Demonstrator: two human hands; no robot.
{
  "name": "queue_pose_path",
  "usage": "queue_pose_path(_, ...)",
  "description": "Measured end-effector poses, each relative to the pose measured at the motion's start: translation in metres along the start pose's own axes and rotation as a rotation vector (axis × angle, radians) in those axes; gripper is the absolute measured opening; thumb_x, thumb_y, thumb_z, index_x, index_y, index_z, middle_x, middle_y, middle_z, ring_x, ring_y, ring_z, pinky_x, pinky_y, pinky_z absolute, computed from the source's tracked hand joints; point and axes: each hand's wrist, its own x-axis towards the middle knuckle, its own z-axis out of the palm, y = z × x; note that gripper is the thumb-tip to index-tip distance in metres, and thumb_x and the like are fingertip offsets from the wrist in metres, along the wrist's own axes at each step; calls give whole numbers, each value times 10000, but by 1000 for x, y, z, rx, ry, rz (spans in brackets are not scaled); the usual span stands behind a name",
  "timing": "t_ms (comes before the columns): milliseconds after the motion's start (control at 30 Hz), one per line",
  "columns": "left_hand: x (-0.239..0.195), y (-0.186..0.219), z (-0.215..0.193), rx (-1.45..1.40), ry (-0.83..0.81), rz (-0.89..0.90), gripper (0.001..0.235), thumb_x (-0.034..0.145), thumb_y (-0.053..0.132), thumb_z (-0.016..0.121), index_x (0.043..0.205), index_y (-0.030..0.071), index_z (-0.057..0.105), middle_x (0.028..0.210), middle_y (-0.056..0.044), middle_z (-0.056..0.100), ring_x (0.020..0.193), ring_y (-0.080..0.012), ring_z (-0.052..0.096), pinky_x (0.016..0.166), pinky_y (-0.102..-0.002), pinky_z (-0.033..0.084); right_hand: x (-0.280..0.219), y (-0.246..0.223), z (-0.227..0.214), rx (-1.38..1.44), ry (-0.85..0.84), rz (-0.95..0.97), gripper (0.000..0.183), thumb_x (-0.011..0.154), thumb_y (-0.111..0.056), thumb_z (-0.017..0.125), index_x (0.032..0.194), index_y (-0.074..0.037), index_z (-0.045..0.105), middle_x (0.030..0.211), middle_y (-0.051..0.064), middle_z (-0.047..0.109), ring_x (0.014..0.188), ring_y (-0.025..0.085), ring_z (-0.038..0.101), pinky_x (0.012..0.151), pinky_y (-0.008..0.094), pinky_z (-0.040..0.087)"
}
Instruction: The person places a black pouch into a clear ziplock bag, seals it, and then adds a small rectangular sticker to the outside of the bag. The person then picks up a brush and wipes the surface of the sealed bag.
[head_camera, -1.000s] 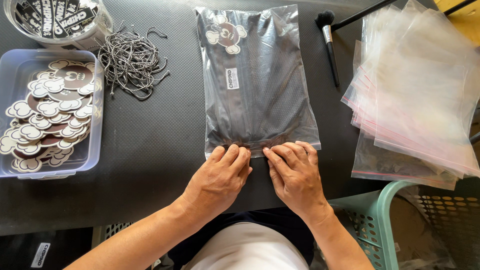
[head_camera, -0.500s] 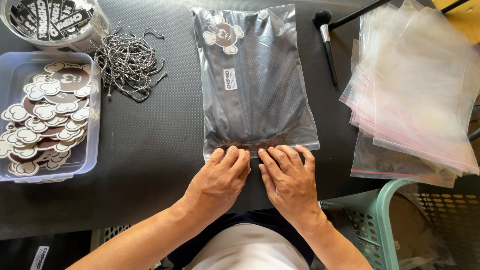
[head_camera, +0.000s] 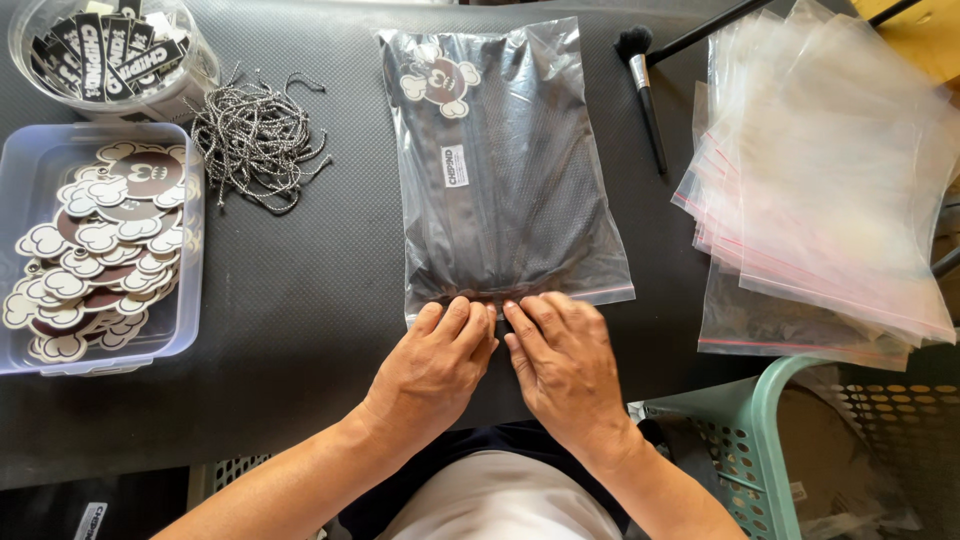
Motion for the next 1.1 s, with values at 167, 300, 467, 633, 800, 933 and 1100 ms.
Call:
queue_pose_path(167, -2, 6, -3, 81, -10, -34, 356, 1073, 236, 509, 1271, -38, 619, 1092, -112, 610, 1010, -252, 588, 901, -366, 492, 0, -5, 2, -95, 9, 20, 269, 1017, -237, 597, 1241, -132, 702, 1178, 29, 673, 1125, 241, 620, 1030, 459, 378)
queue_pose_path(300, -9, 9, -5, 74, -18, -44, 384, 1049, 183, 487, 1363, -22, 573, 1203, -140, 639, 1087, -273, 603, 971, -391, 477, -1, -3, 6, -101, 4, 29, 254, 1019, -262, 573, 1228, -175, 690, 1170, 19, 647, 1111, 259, 596, 1058, 501, 375)
queue_pose_path(467, -13, 7, -10, 93, -27, -45, 406, 1052, 306, 532, 1301, -3, 618, 1183, -118, 642, 1091, -268, 603, 983, -394, 469, -2, -5, 9, -54, 27, -15, 280, 1030, -214, 558, 1245, -90, 688, 1223, 36, 657, 1152, 263, 598, 1052, 455, 387)
queue_pose_path(633, -15, 6, -7, 72, -26, -100, 424, 1039, 354, 539, 1292, 23, 621, 1189, -83, 652, 1091, -240, 594, 977, -378, 458, -1, -6, 9, -101, 58, -34, 274, 1030, -225, 571, 1216, -85, 717, 1186, 19, 693, 1137, 238, 611, 1090, 491, 345)
queue_pose_path(800, -22, 8, -2, 134, -26, -144, 434, 1048, 431, 518, 1215, 47, 632, 1141, -95, 662, 1115, -238, 599, 967, -372, 447, -4, -7, 13, -134, 86, -29, 274, 1018, -241, 605, 1217, -91, 719, 1183, 10, 693, 1139, 234, 608, 1102, 496, 342)
queue_pose_path(933, -23, 4, -3, 127, -3, -151, 472, 1064, 461, 482, 1158, 40, 674, 1061, -68, 653, 1048, -260, 605, 946, -388, 442, -5, -4, 12, -139, 93, -22, 253, 1024, -222, 586, 1211, -118, 721, 1192, -3, 699, 1149, 213, 614, 1095, 487, 334)
queue_pose_path(1100, -22, 1, -5, 131, -34, -159, 452, 1072, 449, 462, 1061, 70, 708, 1037, -52, 639, 1004, -252, 589, 927, -392, 418, -7, -2, 10, -136, 138, 57, 225, 1003, -232, 605, 1185, -180, 726, 1168, -16, 685, 1134, 221, 618, 1093, 494, 336)
